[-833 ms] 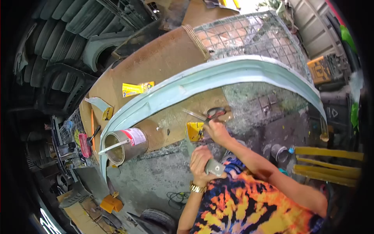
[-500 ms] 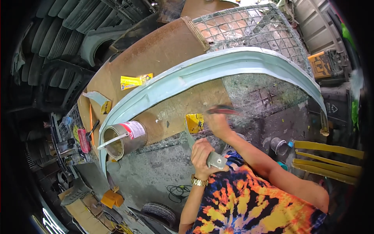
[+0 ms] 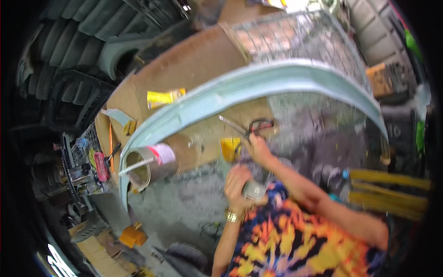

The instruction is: Applying filler putty and sanding a car trim component for repair.

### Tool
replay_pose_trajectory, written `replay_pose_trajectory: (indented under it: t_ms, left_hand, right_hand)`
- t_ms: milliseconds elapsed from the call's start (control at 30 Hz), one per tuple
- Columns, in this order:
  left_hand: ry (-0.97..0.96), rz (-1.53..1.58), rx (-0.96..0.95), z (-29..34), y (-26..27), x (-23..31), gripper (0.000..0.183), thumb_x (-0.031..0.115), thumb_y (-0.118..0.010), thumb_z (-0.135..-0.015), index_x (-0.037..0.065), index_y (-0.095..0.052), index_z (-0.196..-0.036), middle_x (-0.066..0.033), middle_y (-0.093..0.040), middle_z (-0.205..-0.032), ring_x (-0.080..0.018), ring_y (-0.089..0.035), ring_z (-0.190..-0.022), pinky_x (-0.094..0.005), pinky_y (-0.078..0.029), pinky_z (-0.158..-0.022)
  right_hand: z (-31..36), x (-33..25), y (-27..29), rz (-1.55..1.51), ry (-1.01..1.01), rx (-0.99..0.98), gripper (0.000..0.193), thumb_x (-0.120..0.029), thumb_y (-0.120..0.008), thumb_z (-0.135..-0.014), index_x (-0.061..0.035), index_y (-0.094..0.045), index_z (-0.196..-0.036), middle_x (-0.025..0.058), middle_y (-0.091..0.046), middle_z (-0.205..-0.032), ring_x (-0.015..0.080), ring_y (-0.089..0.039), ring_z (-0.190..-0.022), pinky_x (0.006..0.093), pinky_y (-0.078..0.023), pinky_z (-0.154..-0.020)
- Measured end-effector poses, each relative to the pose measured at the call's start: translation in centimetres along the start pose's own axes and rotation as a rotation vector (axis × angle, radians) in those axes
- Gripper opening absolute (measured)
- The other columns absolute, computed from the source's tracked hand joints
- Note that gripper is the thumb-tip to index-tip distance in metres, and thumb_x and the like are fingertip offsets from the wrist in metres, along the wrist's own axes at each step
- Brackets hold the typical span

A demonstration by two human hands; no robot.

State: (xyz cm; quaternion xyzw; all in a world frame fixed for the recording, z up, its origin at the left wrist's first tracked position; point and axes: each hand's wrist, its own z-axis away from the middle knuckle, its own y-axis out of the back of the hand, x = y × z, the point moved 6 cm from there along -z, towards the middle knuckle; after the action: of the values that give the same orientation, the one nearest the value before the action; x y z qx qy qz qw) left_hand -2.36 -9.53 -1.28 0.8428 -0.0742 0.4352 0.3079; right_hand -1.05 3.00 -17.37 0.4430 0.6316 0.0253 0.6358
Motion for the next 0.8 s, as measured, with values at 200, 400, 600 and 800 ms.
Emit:
replay_pose_trajectory:
  t_ms: [200,400,600,800]
  left_hand:
    - [0.041,0.002,0.011,0.0,1.3,-0.8,0.077,0.076,-0.068,-0.066,0.000,-0.058,-0.077,-0.0117,-0.058,-0.071,-0.0300,-0.061,-0.069,-0.0505,-0.050,-0.087]
    - [-0.044,0.012,-0.012,-0.2,0.5,0.0,0.077,0.074,-0.073,-0.061,0.001,-0.058,-0.078,-0.0121,-0.058,-0.072,-0.0308,-0.060,-0.070,-0.0509,-0.050,-0.086]
    - [0.010,0.022,-0.022,0.5,1.4,-0.3,0.076,0.072,-0.075,-0.060,0.001,-0.058,-0.078,-0.0119,-0.058,-0.072,-0.0299,-0.060,-0.070,-0.0505,-0.050,-0.087]
    - [-0.033,0.072,-0.050,-0.1,0.7,0.2,0.073,0.071,-0.076,-0.060,0.001,-0.058,-0.076,-0.0117,-0.058,-0.071,-0.0300,-0.060,-0.070,-0.0513,-0.050,-0.088]
  right_hand:
    - [-8.8,-7.7,8.3,-0.227,-0.084,0.013,0.020,-0.020,-0.062,-0.091,-0.0006,-0.058,-0.094,0.0210,-0.060,-0.070,0.0437,-0.059,-0.066,0.0484,-0.045,-0.058]
    - [1.5,-1.0,-0.7,0.036,0.048,-0.110,0.023,-0.017,-0.061,-0.091,0.0015,-0.059,-0.105,0.0245,-0.063,-0.078,0.0427,-0.061,-0.067,0.0489,-0.049,-0.064]
    - [-6.5,-7.3,7.4,-0.246,-0.103,-0.005,0.024,-0.021,-0.065,-0.090,0.0008,-0.055,-0.095,0.0236,-0.057,-0.065,0.0434,-0.059,-0.064,0.0490,-0.043,-0.052]
    - [0.0,-0.9,0.9,-0.140,-0.115,-0.060,0.018,-0.014,-0.061,-0.090,0.0002,-0.054,-0.099,0.0251,-0.057,-0.067,0.0449,-0.060,-0.069,0.0536,-0.044,-0.057]
